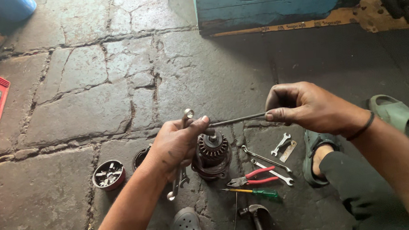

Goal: The person sits on a stone floor and uses a wrench to loosen and remove a nut from the top of a cylindrical motor component. They then use a metal rod and a hammer to tap the rod, likely to dislodge a part from the assembly.

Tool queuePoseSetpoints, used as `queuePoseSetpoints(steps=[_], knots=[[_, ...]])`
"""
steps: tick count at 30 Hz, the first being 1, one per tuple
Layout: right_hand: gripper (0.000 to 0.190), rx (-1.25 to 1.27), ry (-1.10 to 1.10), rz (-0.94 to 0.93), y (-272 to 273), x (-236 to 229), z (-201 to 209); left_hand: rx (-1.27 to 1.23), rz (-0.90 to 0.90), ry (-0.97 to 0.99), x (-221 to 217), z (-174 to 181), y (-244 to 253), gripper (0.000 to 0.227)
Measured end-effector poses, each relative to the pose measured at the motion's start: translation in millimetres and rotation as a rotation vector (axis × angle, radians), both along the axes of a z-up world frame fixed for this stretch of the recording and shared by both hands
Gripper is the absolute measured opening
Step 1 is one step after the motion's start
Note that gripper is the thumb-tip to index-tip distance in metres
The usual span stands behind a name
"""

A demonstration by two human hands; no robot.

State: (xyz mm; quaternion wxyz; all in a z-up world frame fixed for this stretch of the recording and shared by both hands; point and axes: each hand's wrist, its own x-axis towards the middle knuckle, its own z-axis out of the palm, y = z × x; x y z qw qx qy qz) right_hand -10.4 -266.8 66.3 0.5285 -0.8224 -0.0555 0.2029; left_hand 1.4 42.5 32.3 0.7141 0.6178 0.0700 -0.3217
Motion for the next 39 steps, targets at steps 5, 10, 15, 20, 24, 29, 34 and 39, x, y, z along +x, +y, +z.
queuePoseSetpoints(steps=[5,10,15,20,24,29,34,39], knots=[[0.013,-0.029,0.036,-0.049,0.1,-1.1,-0.2,-0.017,-0.047,0.01,-1.8,-1.5,-2.8,0.021],[0.016,-0.037,0.07,-0.075,1.6,-2.4,4.8,0.004,-0.013,-0.026,-1.9,2.2,-4.5,0.016],[0.019,-0.169,0.026,-0.04,7.8,-4.4,10.2,0.039,0.008,-0.08,-2.1,2.6,-8.4,0.018],[0.021,-0.36,-0.072,-0.006,20.1,-4.6,17.5,0.104,0.025,-0.129,-0.7,0.8,-10.6,0.021],[0.023,-0.447,-0.135,0.014,29.3,-6.5,24.7,0.096,0.02,-0.156,-1.2,-0.7,-11.2,0.019],[0.02,-0.482,-0.14,-0.003,31.2,-9.3,25.9,0.159,0.018,-0.171,-3.9,1.2,-9.3,0.015],[0.016,-0.403,-0.22,0.009,27.9,-8.9,22.9,0.091,-0.016,-0.164,-4.8,-2.2,-10.8,0.025],[0.017,-0.366,-0.241,0.022,25.7,-10.5,21.0,0.067,0.008,-0.136,-4.3,-4.3,-12.9,0.03]])
